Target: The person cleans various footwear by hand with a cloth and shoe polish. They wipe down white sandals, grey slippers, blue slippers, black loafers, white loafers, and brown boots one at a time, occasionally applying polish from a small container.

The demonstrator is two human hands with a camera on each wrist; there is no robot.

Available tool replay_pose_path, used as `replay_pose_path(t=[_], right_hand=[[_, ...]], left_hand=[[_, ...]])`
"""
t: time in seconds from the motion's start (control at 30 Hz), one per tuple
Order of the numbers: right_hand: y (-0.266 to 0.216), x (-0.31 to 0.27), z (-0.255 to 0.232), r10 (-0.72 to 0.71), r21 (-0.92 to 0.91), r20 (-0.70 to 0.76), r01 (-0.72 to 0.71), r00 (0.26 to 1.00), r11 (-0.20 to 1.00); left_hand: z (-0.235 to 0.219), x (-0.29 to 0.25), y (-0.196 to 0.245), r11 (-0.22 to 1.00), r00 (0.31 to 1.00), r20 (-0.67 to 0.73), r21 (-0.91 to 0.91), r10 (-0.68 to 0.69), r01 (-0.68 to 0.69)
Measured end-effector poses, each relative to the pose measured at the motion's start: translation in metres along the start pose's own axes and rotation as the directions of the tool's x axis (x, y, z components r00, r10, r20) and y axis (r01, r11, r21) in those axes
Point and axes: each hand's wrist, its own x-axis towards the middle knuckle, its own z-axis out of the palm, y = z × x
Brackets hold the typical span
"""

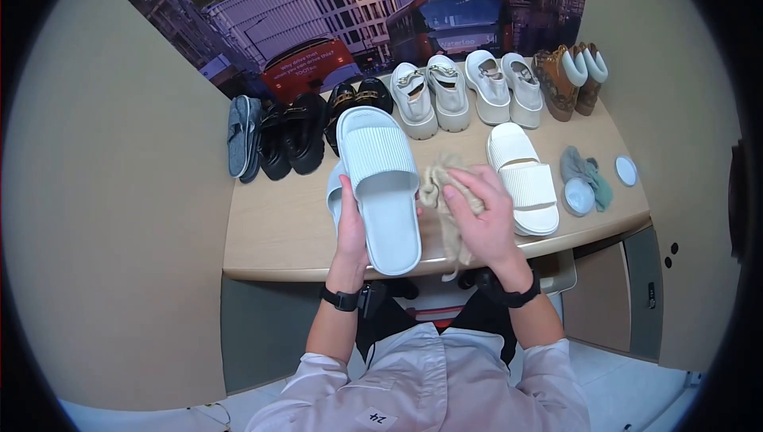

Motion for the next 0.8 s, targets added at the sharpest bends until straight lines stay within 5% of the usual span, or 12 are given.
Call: replay_pose_path(t=[0.1,0.2,0.33,0.57,0.73,0.8], right_hand=[[-0.014,0.004,-0.005,-0.133,-0.011,0.114,0.135,0.985,0.991],[-0.012,0.005,0.024,-0.235,-0.128,0.127,0.251,0.964,0.960],[-0.002,-0.011,0.041,-0.293,-0.083,0.152,0.307,0.944,0.948],[0.000,-0.071,0.041,-0.176,-0.001,0.280,0.184,0.944,0.983],[0.000,-0.060,0.002,-0.077,0.025,0.334,0.073,0.940,0.997],[0.001,-0.042,-0.014,-0.002,-0.056,0.159,0.011,0.987,0.998]], left_hand=[[0.029,0.011,-0.013,0.994,0.878,-0.479,0.094,0.000,0.051],[0.047,0.023,-0.031,0.977,0.807,-0.582,0.213,0.105,0.027],[0.027,0.023,-0.025,0.949,0.808,-0.568,0.315,0.158,0.035],[0.016,0.018,-0.005,0.875,0.766,-0.572,0.484,0.294,0.026],[0.004,0.008,-0.001,0.936,0.862,-0.426,0.322,0.275,-0.140],[-0.002,0.001,0.004,0.931,0.897,-0.389,0.360,0.211,-0.063]])
